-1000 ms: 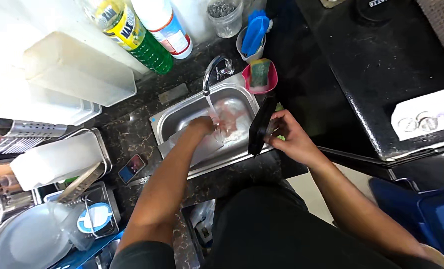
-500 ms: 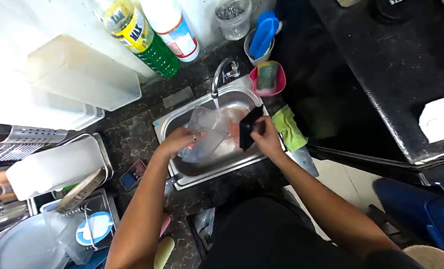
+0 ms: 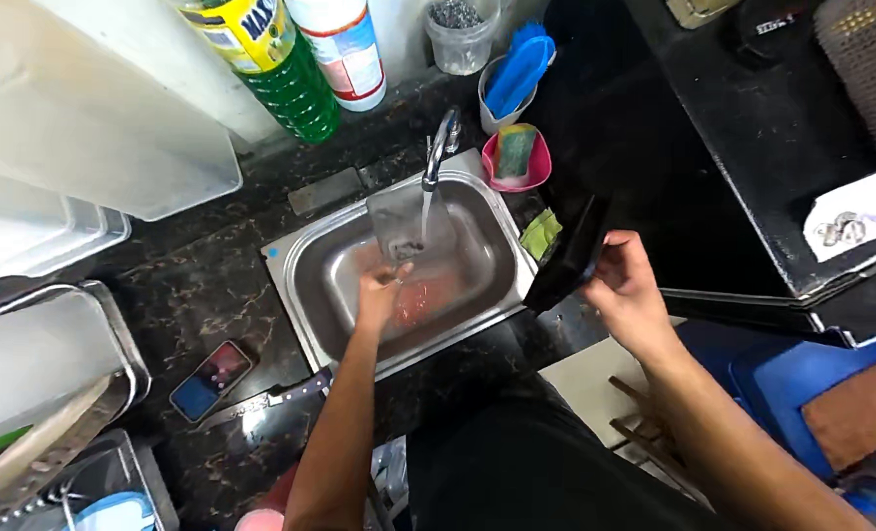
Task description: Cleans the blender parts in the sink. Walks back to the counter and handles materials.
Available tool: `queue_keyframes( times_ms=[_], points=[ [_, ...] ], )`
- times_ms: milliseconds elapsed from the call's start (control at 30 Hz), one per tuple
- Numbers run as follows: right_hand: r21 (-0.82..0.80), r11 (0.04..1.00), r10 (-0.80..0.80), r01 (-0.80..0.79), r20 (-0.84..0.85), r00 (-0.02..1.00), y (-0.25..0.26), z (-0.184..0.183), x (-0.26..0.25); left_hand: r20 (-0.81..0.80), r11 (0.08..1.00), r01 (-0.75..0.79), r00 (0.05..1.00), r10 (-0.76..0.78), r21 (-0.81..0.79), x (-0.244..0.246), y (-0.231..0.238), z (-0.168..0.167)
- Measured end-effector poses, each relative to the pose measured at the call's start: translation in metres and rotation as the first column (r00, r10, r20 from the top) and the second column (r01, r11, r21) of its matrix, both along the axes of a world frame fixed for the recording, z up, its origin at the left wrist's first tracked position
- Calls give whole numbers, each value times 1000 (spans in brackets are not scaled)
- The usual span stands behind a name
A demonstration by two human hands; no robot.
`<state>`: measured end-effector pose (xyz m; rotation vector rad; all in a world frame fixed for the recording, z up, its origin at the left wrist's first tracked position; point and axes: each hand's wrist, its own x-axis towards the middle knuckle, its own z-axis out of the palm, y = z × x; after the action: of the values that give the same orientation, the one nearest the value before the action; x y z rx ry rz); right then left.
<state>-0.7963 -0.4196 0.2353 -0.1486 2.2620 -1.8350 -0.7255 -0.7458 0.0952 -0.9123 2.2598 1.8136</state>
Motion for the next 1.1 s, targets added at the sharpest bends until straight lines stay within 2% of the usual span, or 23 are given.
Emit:
queue_keyframes(
  times_ms=[67, 133, 233, 300, 400, 467, 533, 600, 667, 700, 733, 767, 800, 833, 900, 967, 1033, 1100],
  points=[
    [30, 1000, 5, -5, -8, 1000, -2, 2, 5, -46, 996, 76, 996, -78, -49, -11, 7, -8],
    [74, 997, 4, -3, -21, 1000, -2, 2, 9, -46, 989, 132, 990, -135, -66, -20, 14, -2],
    [115, 993, 20, -15, -39, 999, 2, -1, 9, 23, 940, 283, 959, -284, -191, -31, 5, 48],
    [136, 990, 47, -38, -64, 997, 5, -11, 5, 112, 829, 456, 889, -445, -324, -44, 1, 85],
    [160, 981, 121, -108, -71, 990, -1, -28, -12, 425, 570, 721, 693, -583, -394, -71, 23, 120],
    [152, 969, 211, -196, -92, 973, -8, -20, -29, 615, 444, 829, 554, -562, -341, -86, 42, 127],
    [74, 968, 251, -241, -189, 949, -15, 0, -42, 729, 402, 874, 461, -506, -274, -97, 52, 128],
    [-72, 977, 166, -199, -326, 931, -26, 3, -46, 819, 389, 900, 368, -441, -196, -109, 58, 136],
    [-228, 967, 11, -110, -396, 918, -45, -33, -43, 881, 383, 914, 286, -377, -133, -122, 62, 150],
    [-244, 968, -28, -66, -363, 931, -56, -64, -39, 902, 403, 909, 258, -347, -106, -128, 63, 159],
    [-168, 985, -8, -37, -261, 965, -65, -95, -33, 915, 423, 898, 264, -305, -117, -130, 61, 162],
    [-23, 999, 33, -35, -82, 996, -71, -118, -28, 926, 447, 886, 264, -269, -123, -130, 60, 162],
    [101, 993, 55, -64, 96, 994, -75, -132, -26, 932, 455, 880, 269, -243, -135, -129, 60, 162],
    [188, 977, 62, -97, 181, 981, -79, -140, -28, 939, 442, 886, 260, -227, -139, -131, 61, 164],
    [304, 936, 112, -175, 212, 971, -85, -147, -36, 948, 412, 900, 243, -206, -141, -136, 58, 167],
    [325, 895, 202, -305, 313, 928, -81, -145, -37, 943, 441, 885, 262, -207, -149, -129, 59, 173],
    [289, 898, 266, -332, 245, 932, -75, -122, -43, 888, 526, 825, 384, -252, -207, -117, 46, 191],
    [274, 910, 304, -311, 70, 950, -62, -90, -43, 757, 674, 693, 578, -306, -256, -77, 24, 195]
  ],
)
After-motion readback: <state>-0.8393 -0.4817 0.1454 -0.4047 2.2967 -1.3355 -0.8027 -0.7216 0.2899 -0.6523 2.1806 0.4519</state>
